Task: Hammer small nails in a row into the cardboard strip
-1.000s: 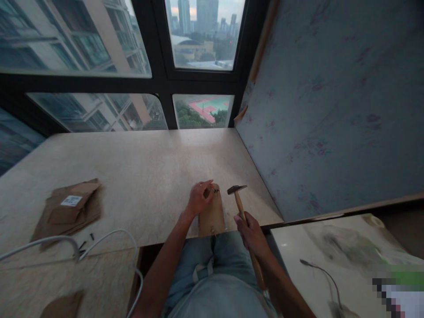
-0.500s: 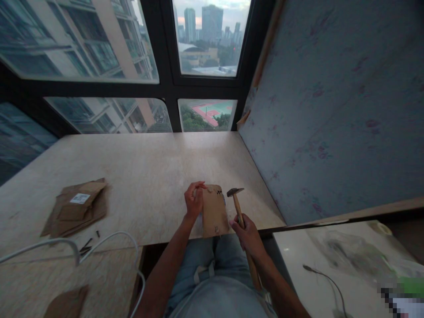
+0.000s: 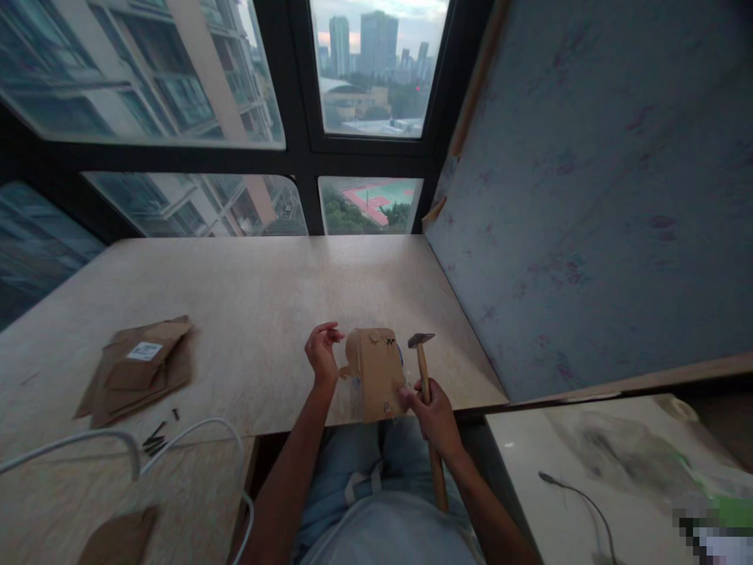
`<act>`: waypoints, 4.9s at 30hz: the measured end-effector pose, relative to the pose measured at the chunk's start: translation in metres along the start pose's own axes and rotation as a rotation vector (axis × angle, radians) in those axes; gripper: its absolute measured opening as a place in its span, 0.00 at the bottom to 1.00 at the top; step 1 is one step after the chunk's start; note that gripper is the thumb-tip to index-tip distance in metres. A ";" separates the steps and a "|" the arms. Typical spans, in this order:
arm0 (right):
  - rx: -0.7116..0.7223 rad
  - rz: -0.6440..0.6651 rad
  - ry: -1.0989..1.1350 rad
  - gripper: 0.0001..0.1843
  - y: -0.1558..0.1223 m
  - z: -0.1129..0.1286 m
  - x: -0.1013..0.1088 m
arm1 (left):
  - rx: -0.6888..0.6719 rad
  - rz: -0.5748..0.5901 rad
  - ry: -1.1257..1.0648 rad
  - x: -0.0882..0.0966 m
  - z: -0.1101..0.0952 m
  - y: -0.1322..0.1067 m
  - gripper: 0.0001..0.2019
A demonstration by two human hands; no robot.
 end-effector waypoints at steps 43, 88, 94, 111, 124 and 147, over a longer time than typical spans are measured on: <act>-0.112 0.015 -0.126 0.25 -0.036 0.022 0.035 | 0.070 -0.586 0.794 0.358 -0.102 -0.053 0.13; -0.161 -0.053 0.162 0.23 -0.027 -0.030 0.057 | -0.133 0.669 0.415 -0.068 -0.010 -0.037 0.10; -0.173 -0.061 0.175 0.21 -0.020 -0.033 0.063 | -0.097 0.684 0.416 -0.071 0.003 -0.039 0.09; -0.168 -0.011 0.172 0.18 -0.013 -0.040 0.053 | -0.279 0.733 0.562 -0.077 0.005 -0.044 0.11; -0.121 0.005 0.170 0.17 -0.014 -0.006 0.050 | -0.437 0.741 0.702 -0.076 0.004 -0.048 0.09; 0.073 0.323 0.168 0.17 -0.016 0.071 0.027 | -0.506 0.786 0.706 -0.082 0.000 -0.052 0.09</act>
Point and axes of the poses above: each hand's wrist, its own y-axis towards the middle knuckle, its own x-axis out of the back of the hand, z = x × y, the point moved 8 cm from there along y, towards the middle knuckle, and after that the axes turned 7 degrees about -x, right-handed, at the moved point
